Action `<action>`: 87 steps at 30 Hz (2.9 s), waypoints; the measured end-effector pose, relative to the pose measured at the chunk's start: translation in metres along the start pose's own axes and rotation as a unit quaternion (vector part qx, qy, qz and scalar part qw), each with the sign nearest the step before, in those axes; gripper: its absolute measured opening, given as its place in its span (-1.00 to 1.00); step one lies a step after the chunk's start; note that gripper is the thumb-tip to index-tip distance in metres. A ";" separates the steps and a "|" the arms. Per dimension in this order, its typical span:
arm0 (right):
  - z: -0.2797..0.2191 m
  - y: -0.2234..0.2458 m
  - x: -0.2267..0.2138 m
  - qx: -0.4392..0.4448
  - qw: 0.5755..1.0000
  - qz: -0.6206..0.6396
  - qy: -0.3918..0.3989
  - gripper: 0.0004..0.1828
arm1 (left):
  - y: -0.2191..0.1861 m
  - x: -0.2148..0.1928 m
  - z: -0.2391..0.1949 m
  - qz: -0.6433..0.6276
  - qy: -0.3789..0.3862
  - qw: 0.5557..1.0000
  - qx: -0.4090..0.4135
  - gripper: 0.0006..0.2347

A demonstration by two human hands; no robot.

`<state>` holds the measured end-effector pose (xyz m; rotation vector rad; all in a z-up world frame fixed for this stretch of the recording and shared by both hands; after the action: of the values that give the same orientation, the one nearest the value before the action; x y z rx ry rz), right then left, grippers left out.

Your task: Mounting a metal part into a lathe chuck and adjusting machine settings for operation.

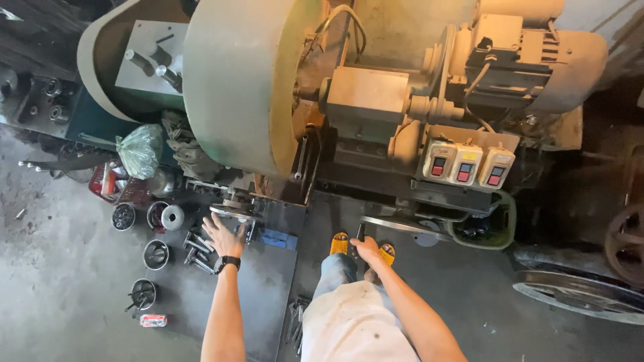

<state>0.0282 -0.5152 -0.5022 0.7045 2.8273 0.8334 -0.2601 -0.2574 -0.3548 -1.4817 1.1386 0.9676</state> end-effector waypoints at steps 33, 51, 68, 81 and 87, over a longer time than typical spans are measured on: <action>-0.039 -0.001 -0.031 -0.060 0.992 -0.007 -0.115 -0.62 | 0.001 0.021 0.026 0.033 -0.017 0.997 0.068 -0.25; -0.046 -0.076 -0.132 -0.021 0.980 0.164 -0.114 -0.39 | 0.017 0.020 0.038 0.029 0.040 0.996 0.077 -0.32; -0.069 -0.059 -0.143 0.020 0.977 -0.034 -0.209 -0.67 | 0.027 0.029 0.044 0.049 0.035 0.994 0.094 -0.27; -0.002 -0.006 0.008 0.045 0.998 0.035 -0.019 -0.68 | 0.018 0.019 0.031 0.042 0.075 0.995 0.058 -0.26; -0.013 -0.024 -0.014 -0.002 0.998 0.039 -0.044 -0.72 | 0.018 0.018 0.035 0.046 0.095 0.993 0.060 -0.28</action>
<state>0.0279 -0.5456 -0.5042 0.8351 2.7351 0.7985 -0.2739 -0.2271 -0.3826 -1.4582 1.3885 0.8166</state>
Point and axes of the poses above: each hand's wrist, its own z-axis towards the middle knuckle, its own x-axis out of the palm, y = z × x, the point moved 4 cm from there along z, towards the middle knuckle, and after that the axes turned 6 degrees about y, right-handed, at the moved point
